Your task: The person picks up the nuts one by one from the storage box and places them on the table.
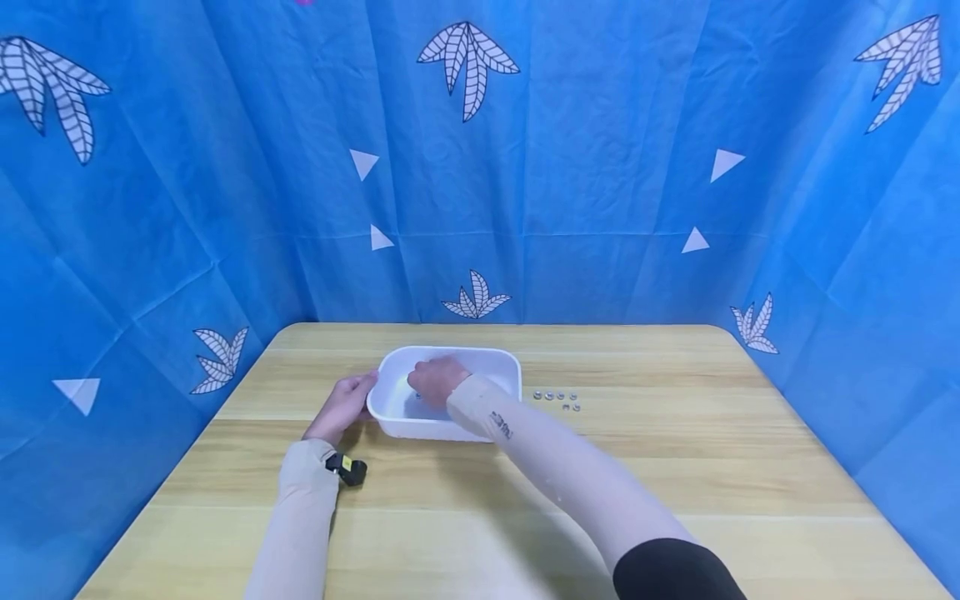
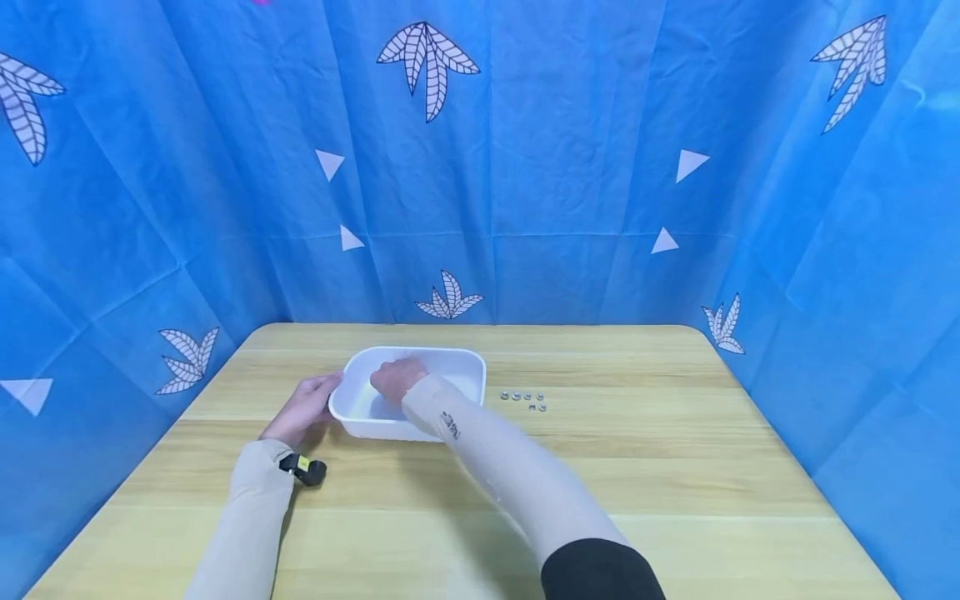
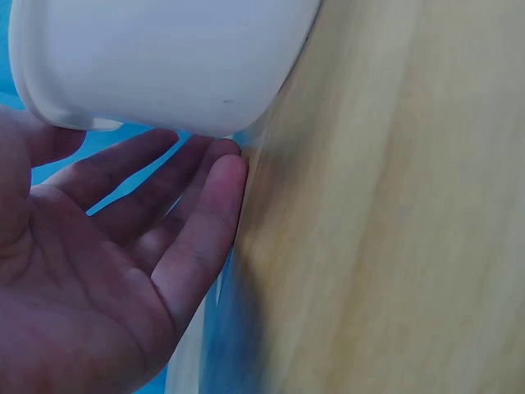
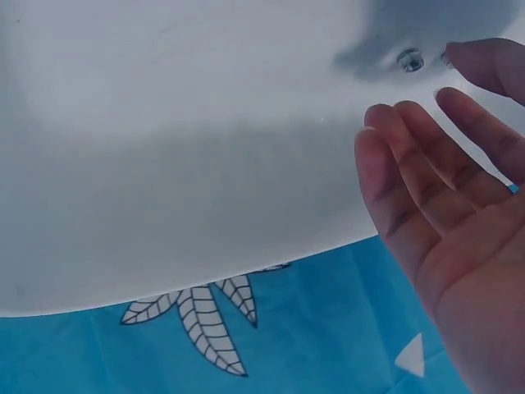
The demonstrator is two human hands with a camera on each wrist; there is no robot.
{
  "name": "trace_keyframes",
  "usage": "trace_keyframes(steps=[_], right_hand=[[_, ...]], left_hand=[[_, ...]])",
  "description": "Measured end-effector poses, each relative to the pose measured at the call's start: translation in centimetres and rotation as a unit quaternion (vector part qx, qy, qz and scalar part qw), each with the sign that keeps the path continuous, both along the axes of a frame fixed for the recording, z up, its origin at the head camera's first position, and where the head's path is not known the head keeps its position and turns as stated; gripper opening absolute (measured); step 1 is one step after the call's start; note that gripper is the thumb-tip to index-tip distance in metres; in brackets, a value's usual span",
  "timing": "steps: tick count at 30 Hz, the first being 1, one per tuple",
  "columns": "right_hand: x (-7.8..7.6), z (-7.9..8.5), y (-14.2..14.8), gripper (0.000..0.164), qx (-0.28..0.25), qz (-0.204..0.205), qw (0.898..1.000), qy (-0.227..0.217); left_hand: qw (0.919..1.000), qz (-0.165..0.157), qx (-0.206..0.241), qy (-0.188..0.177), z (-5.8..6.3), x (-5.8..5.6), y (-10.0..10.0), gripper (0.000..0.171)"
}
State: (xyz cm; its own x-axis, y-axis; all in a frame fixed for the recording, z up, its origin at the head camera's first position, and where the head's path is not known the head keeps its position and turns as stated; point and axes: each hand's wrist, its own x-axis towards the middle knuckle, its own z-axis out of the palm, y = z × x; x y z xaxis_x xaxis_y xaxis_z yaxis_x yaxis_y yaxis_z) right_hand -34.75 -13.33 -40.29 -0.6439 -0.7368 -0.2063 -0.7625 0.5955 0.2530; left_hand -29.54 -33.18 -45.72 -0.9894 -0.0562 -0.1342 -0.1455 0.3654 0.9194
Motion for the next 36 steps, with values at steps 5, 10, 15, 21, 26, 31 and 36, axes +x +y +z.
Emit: trace_keyframes(steps=[5,10,15,21,26,31,36], right_hand=[[0.3,-0.4,-0.6,0.021,0.010,-0.004,1.000,0.006],[0.3,-0.5,-0.8,0.023,0.018,-0.011,1.000,0.003],[0.6,-0.6,-0.9,0.026,0.017,-0.003,1.000,0.006],[0.9,-0.5,-0.8,0.025,0.002,0.011,1.000,-0.007],[0.9,-0.3,-0.5,0.023,0.013,0.011,1.000,-0.018],[1.3,-0.2,0.0,0.021,0.025,0.003,1.000,-0.016],[1.6,-0.2,0.3,0.017,0.025,0.001,1.000,-0.012]], left_hand=[[1.0000,-0.002,0.000,0.001,0.0,0.0,0.0,0.062],[1.0000,0.001,0.002,0.002,0.2,0.2,0.4,0.062],[1.0000,-0.002,0.008,0.005,0.3,0.3,0.6,0.062],[1.0000,0.001,0.002,0.004,0.3,0.3,0.3,0.062],[1.0000,-0.001,0.005,0.006,0.3,0.4,0.4,0.062],[0.9999,-0.003,0.011,0.006,0.2,0.5,0.4,0.062],[0.9999,-0.001,0.012,0.012,0.0,0.3,0.2,0.060]])
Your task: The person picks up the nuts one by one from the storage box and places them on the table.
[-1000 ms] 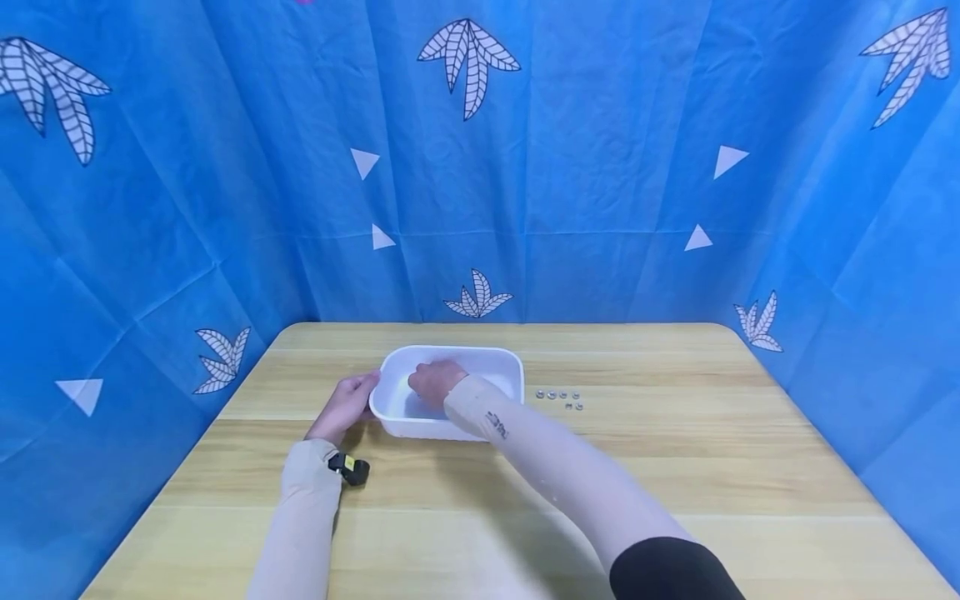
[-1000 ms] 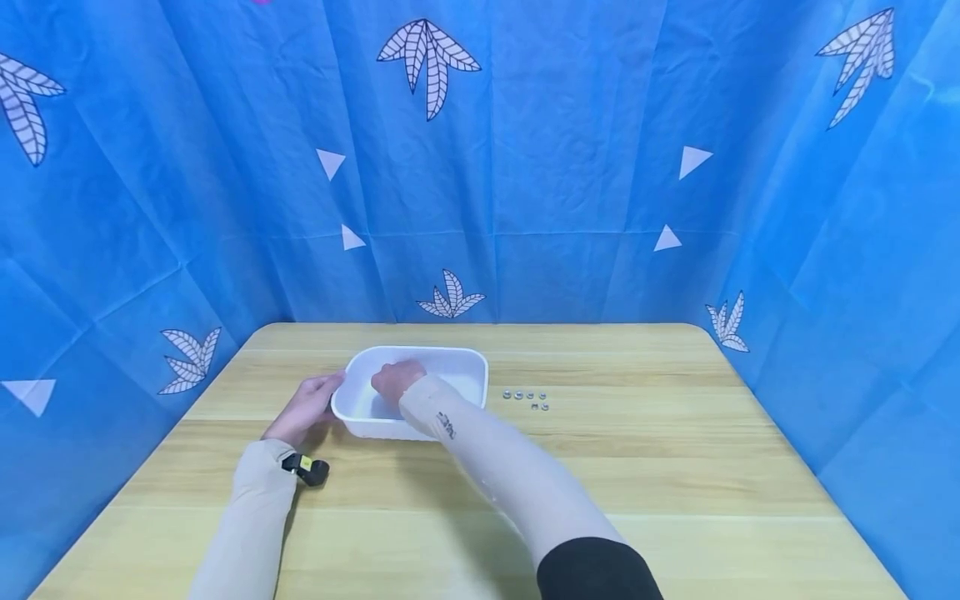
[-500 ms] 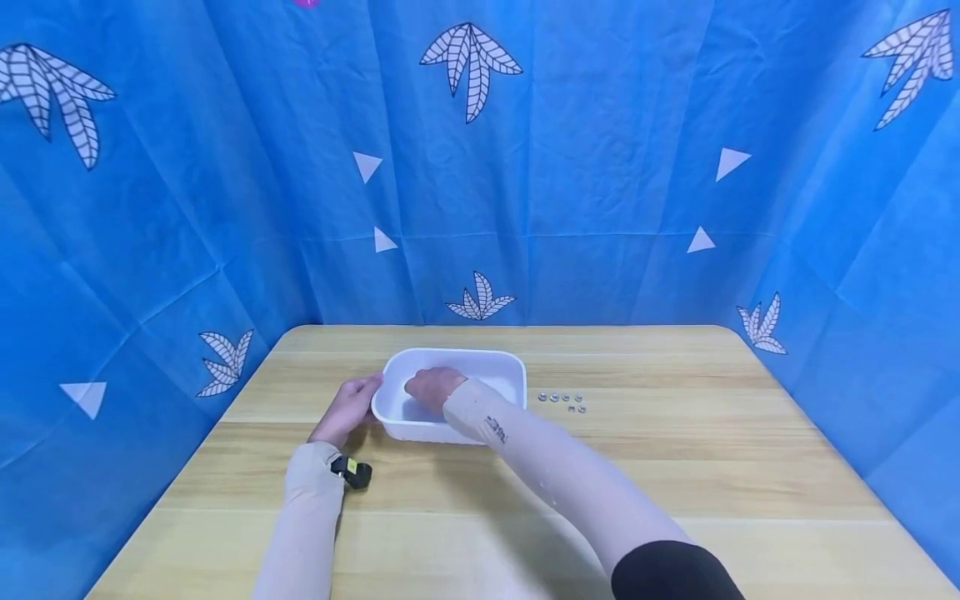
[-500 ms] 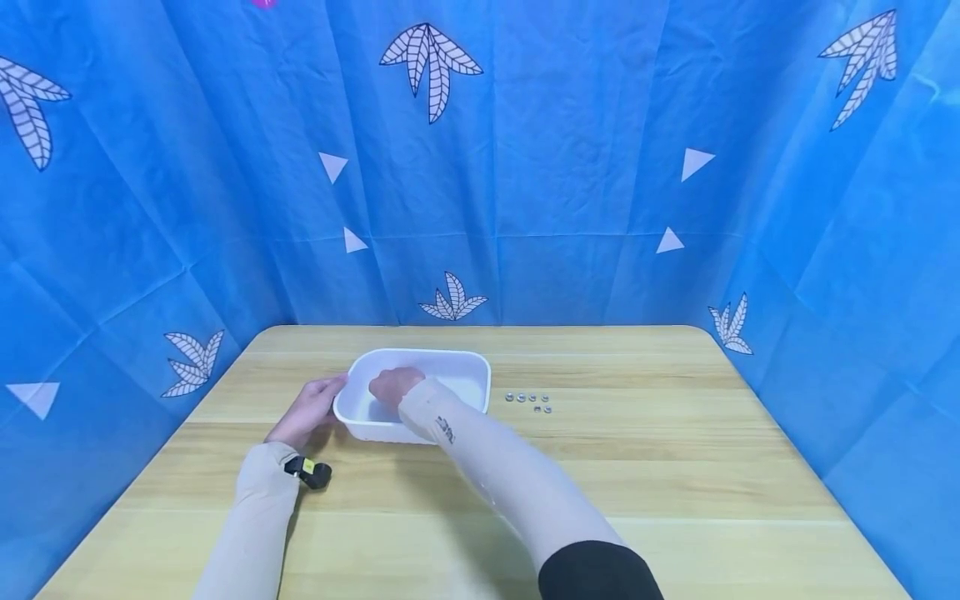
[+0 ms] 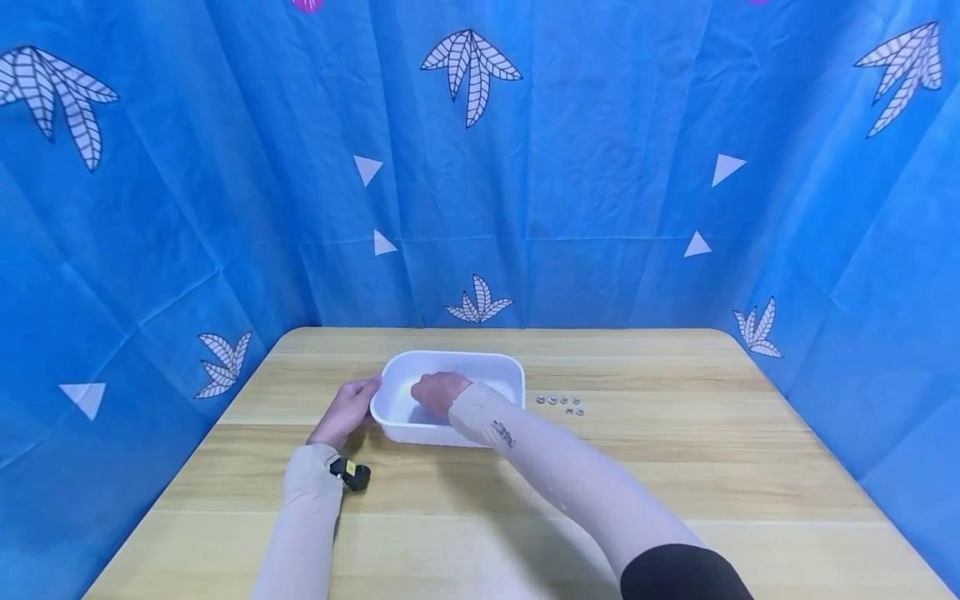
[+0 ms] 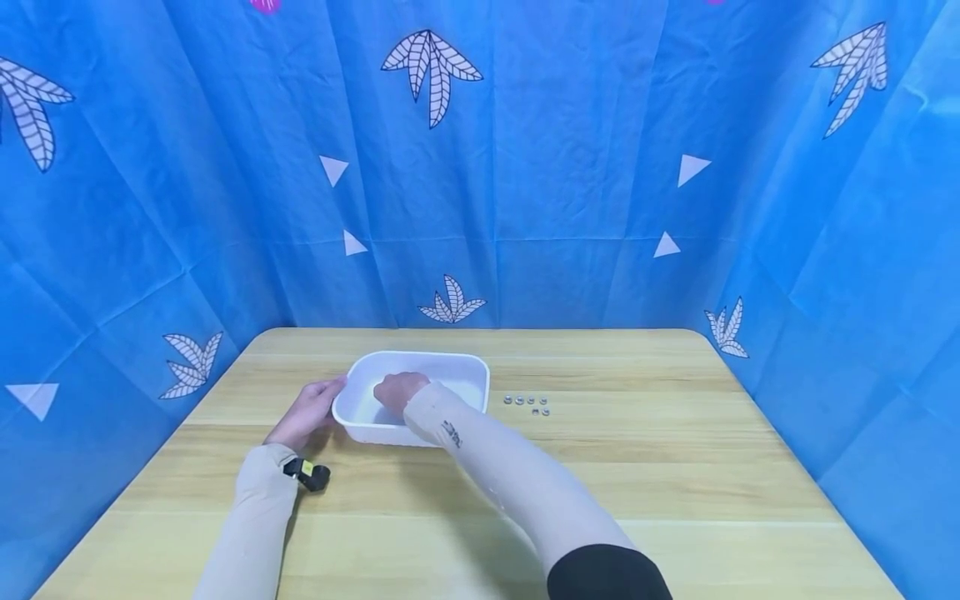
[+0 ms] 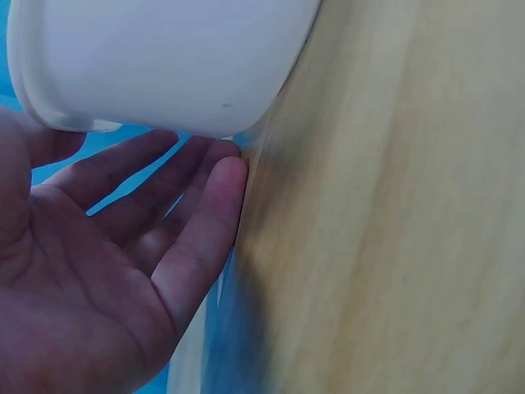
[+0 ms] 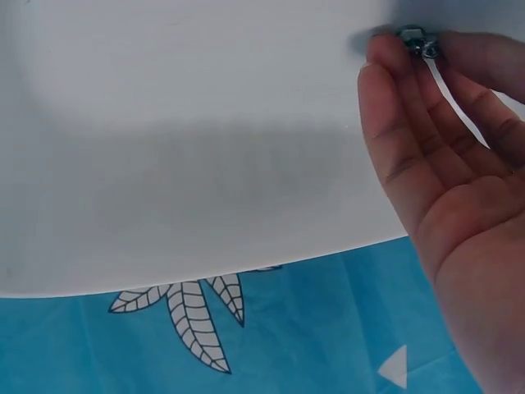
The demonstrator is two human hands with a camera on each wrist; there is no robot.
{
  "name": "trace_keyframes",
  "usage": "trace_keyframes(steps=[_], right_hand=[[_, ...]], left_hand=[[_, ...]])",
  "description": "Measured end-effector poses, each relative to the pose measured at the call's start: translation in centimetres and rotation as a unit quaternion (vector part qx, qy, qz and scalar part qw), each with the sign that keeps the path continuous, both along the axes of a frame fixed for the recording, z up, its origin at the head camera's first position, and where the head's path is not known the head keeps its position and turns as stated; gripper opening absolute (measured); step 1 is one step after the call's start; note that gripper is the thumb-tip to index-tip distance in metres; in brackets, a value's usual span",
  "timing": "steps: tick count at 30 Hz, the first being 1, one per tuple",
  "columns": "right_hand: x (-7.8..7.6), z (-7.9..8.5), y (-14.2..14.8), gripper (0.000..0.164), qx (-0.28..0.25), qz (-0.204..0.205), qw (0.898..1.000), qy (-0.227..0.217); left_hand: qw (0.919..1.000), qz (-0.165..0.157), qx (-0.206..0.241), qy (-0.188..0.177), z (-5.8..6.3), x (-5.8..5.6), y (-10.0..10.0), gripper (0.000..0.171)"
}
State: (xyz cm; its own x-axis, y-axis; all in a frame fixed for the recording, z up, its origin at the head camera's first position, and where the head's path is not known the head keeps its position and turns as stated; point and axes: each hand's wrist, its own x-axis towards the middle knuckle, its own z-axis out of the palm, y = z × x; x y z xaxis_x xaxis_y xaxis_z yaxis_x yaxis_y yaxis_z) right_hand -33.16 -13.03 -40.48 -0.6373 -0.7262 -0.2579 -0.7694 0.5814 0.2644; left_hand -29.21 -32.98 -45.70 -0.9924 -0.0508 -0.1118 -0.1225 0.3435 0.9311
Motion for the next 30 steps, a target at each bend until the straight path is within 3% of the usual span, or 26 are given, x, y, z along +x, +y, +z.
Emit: trace_keyframes(steps=[8,11,16,21,30], right_hand=[[0.5,-0.2,0.9,0.016,-0.007,-0.026,0.999,-0.022],[0.8,0.3,1.7,0.018,-0.019,-0.025,0.999,-0.018],[0.9,1.7,3.2,0.018,-0.056,-0.066,0.995,-0.048],[-0.4,2.2,4.3,0.021,-0.011,-0.055,0.998,-0.034],[-3.1,3.7,7.0,0.024,-0.033,-0.086,0.994,-0.061]], left_hand=[[0.9998,0.000,-0.001,-0.018,-0.6,0.1,-0.1,0.062],[0.9998,-0.005,-0.007,-0.015,-0.5,0.1,-0.1,0.063],[0.9998,-0.006,-0.017,-0.011,-0.2,-0.2,-0.3,0.064],[0.9996,-0.012,-0.021,-0.017,-0.3,-0.5,-0.5,0.063],[0.9997,-0.019,-0.014,-0.008,-0.2,-0.7,-0.6,0.064]])
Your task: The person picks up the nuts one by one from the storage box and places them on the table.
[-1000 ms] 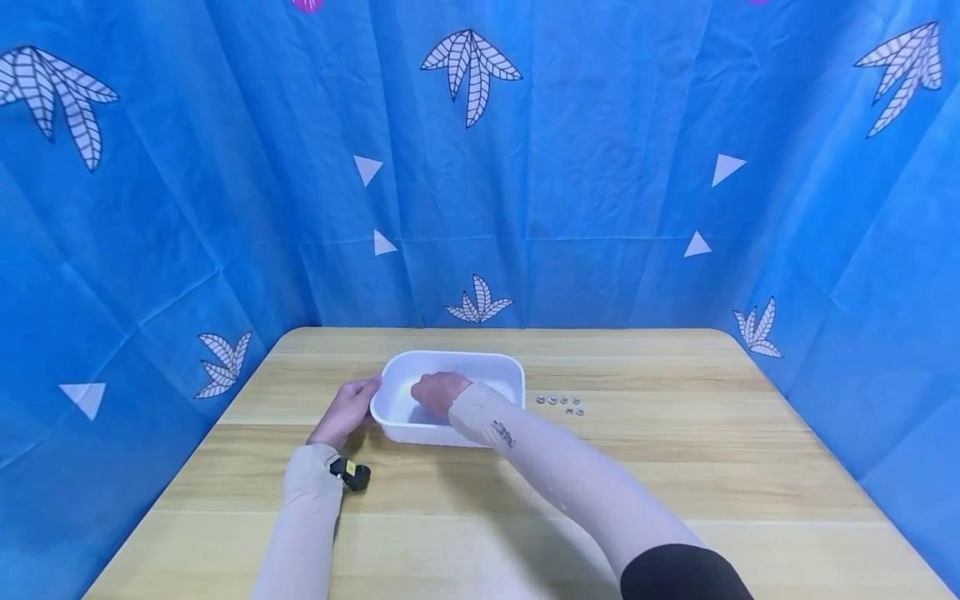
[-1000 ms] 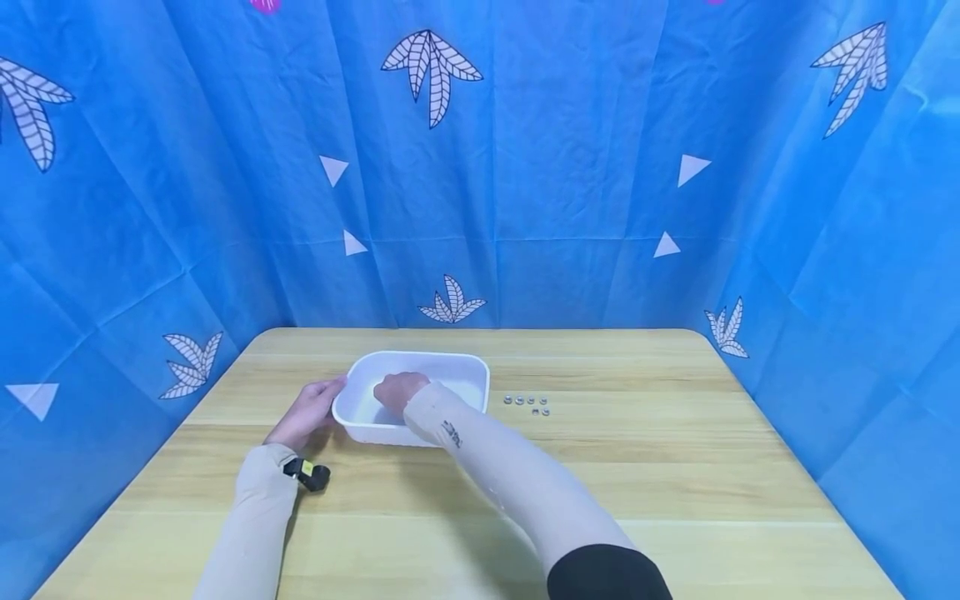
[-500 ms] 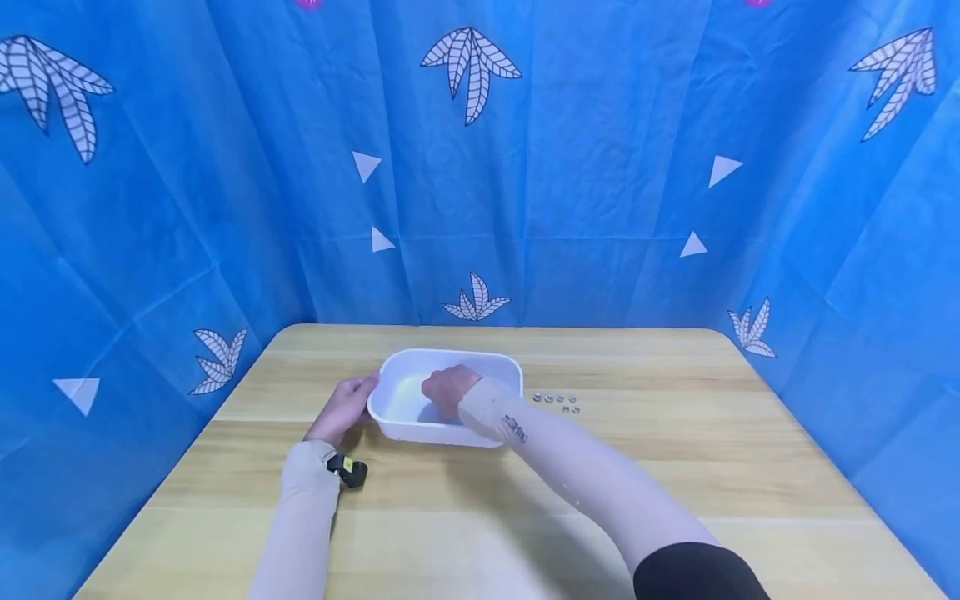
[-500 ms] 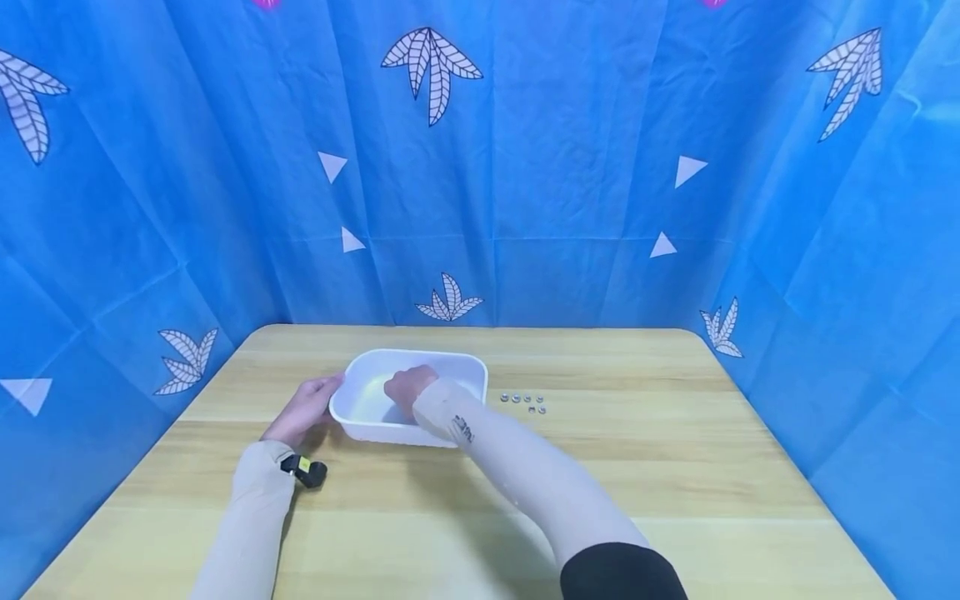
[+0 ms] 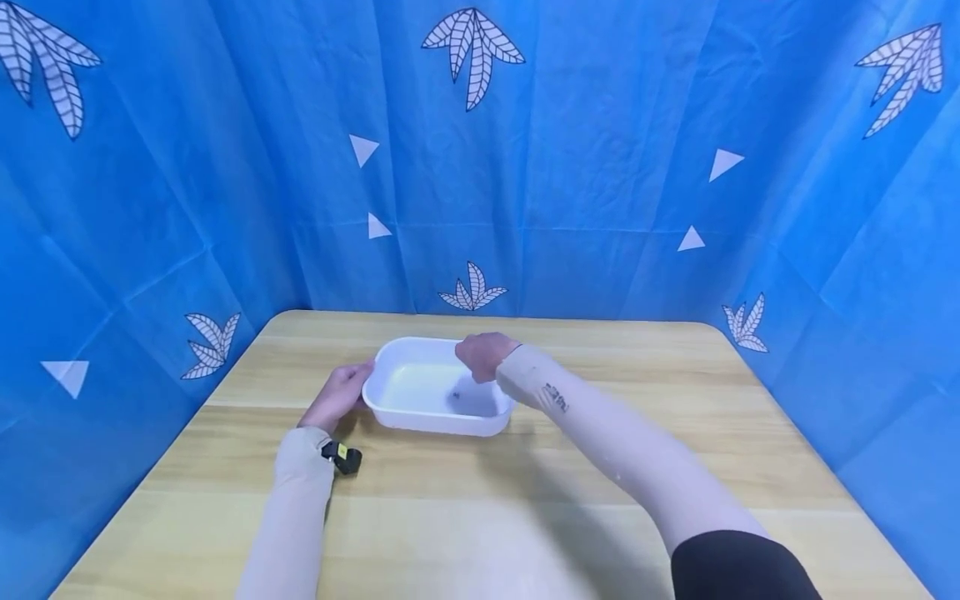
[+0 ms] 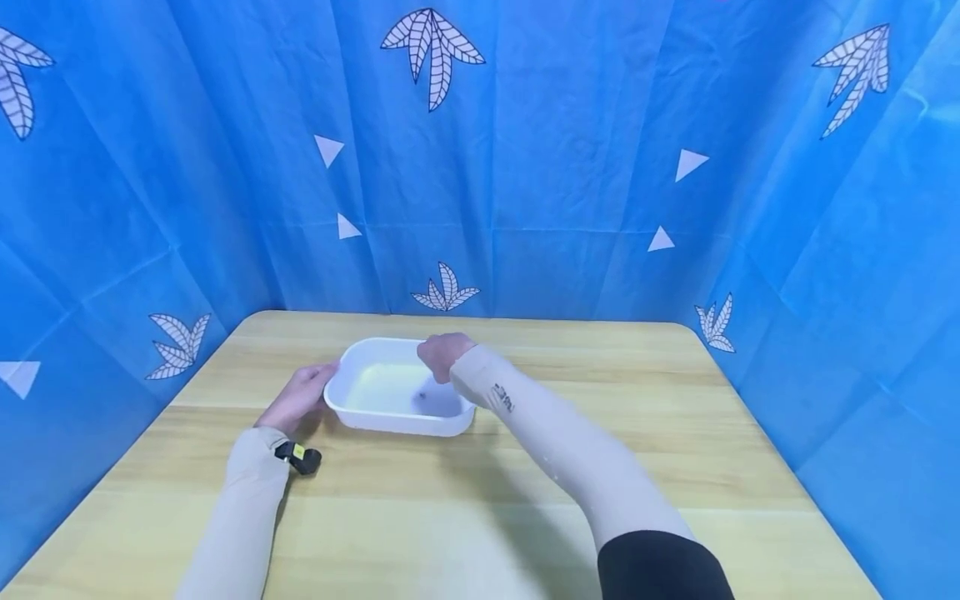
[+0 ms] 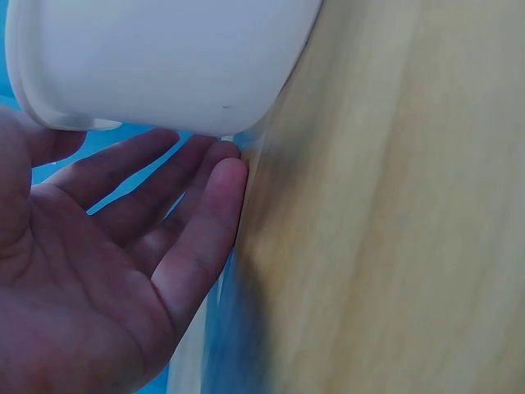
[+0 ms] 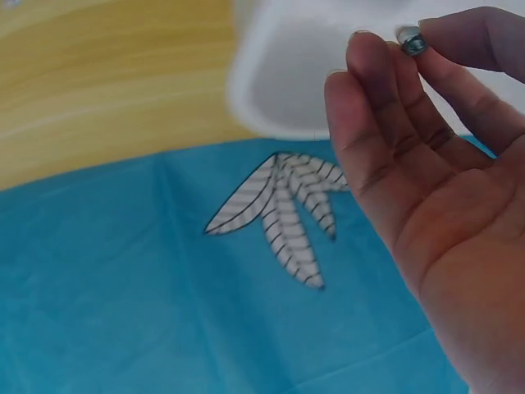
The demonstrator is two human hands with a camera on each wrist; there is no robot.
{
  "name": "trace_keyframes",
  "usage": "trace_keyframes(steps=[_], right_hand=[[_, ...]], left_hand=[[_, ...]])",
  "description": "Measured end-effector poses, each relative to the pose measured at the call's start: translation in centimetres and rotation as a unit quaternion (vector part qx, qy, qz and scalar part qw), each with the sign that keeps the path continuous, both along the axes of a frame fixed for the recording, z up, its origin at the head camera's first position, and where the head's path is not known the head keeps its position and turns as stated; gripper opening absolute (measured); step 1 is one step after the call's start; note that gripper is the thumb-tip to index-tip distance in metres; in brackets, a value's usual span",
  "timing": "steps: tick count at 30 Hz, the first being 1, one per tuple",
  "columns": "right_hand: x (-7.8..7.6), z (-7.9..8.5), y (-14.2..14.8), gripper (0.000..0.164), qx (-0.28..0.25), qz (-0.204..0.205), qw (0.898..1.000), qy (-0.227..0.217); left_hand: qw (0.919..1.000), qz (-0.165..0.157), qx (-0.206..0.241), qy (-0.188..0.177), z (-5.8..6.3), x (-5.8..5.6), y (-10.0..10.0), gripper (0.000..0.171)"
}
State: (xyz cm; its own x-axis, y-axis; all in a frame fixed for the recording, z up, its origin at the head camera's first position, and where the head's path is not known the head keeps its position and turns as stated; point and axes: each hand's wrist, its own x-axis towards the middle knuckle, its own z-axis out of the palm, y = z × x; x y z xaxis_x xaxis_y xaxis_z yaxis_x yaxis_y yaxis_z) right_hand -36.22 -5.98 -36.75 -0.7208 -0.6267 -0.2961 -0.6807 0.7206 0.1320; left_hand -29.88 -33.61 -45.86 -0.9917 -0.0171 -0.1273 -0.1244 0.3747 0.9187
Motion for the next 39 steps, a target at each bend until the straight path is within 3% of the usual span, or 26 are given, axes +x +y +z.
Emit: trace_keyframes(steps=[9,24,31,39], right_hand=[[-0.6,2.0,2.1,0.031,-0.010,-0.019,1.000,-0.019],[-1.4,3.3,5.1,0.012,-0.026,-0.050,0.998,-0.014],[-1.6,3.3,6.6,0.007,-0.039,-0.051,0.998,-0.017],[-1.9,3.1,8.0,0.014,-0.048,-0.051,0.997,-0.027]], left_hand=[[1.0000,0.001,-0.001,0.008,0.4,-0.4,-0.3,0.064],[0.9999,-0.002,0.007,0.009,0.5,-0.2,0.0,0.063],[1.0000,-0.003,-0.001,0.002,0.5,0.1,0.0,0.063],[1.0000,0.001,-0.001,0.002,0.3,0.1,0.2,0.065]])
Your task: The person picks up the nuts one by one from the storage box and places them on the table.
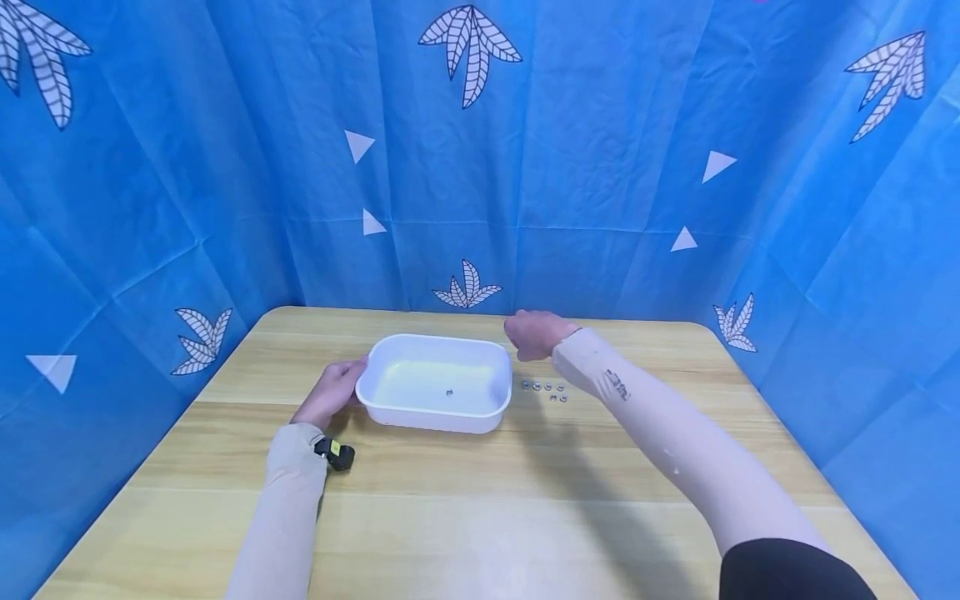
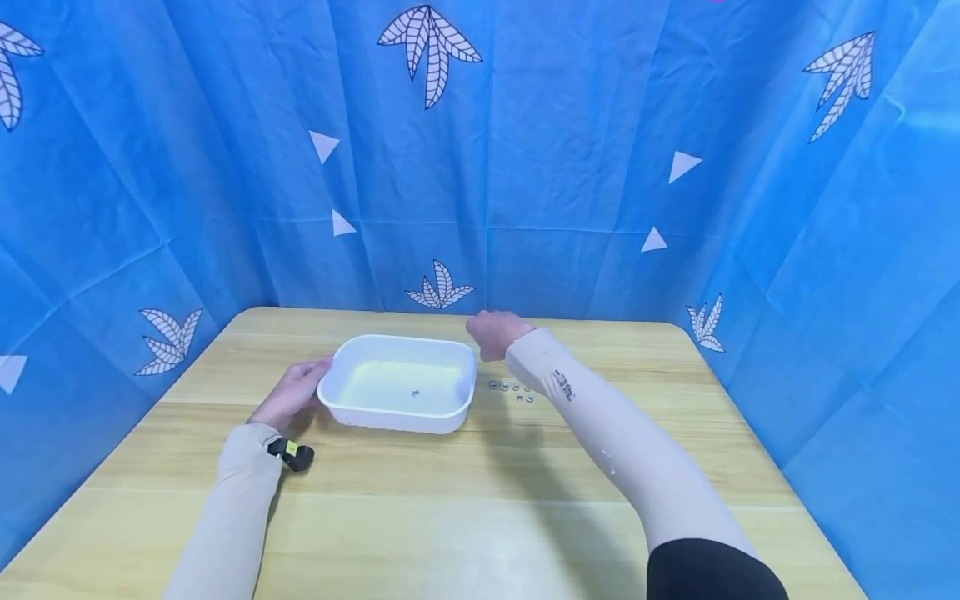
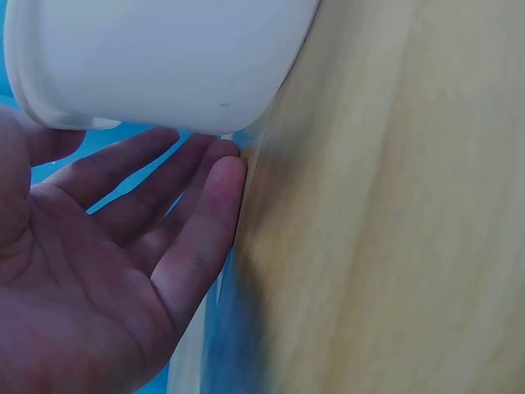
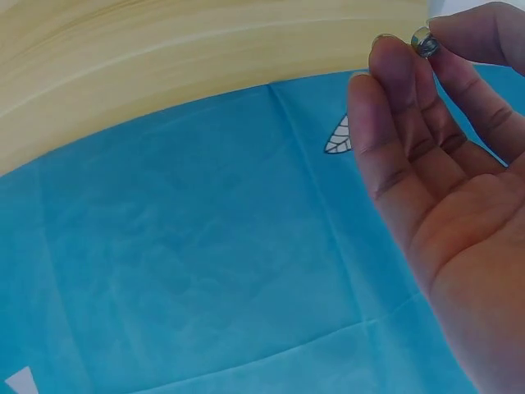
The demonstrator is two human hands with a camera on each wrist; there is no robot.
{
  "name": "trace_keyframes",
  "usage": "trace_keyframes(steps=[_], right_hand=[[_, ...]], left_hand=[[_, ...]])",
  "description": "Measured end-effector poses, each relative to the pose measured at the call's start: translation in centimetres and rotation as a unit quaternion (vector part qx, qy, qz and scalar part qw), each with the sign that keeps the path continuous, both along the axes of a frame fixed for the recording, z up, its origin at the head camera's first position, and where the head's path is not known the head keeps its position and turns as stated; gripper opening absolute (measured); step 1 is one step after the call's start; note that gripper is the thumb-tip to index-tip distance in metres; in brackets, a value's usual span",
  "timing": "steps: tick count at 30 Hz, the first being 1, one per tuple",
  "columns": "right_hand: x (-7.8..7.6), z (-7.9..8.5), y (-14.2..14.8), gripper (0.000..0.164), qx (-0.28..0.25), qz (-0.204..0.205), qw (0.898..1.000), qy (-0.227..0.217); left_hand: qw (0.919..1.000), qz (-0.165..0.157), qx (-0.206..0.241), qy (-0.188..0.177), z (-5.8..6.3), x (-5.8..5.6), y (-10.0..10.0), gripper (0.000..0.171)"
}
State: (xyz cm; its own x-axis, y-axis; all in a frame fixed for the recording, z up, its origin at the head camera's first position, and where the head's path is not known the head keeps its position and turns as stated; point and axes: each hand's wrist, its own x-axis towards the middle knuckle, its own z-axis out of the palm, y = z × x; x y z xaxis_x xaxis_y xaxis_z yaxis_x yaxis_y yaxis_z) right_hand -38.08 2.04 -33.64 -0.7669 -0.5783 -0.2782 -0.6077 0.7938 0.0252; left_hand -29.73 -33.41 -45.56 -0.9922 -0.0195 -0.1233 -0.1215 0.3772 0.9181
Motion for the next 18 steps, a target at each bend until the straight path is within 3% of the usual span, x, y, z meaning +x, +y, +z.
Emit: trace_keyframes(steps=[9,18], right_hand=[[-0.4,-1.5,1.0,0.021,0.003,0.008,1.000,-0.012],[0.1,-2.9,2.3,0.019,-0.012,-0.018,0.999,-0.028]], left_hand=[[1.0000,-0.003,-0.002,-0.002,-0.1,-0.1,0.0,0.065],[0.9999,-0.001,0.009,0.009,-0.2,-0.1,0.0,0.064]])
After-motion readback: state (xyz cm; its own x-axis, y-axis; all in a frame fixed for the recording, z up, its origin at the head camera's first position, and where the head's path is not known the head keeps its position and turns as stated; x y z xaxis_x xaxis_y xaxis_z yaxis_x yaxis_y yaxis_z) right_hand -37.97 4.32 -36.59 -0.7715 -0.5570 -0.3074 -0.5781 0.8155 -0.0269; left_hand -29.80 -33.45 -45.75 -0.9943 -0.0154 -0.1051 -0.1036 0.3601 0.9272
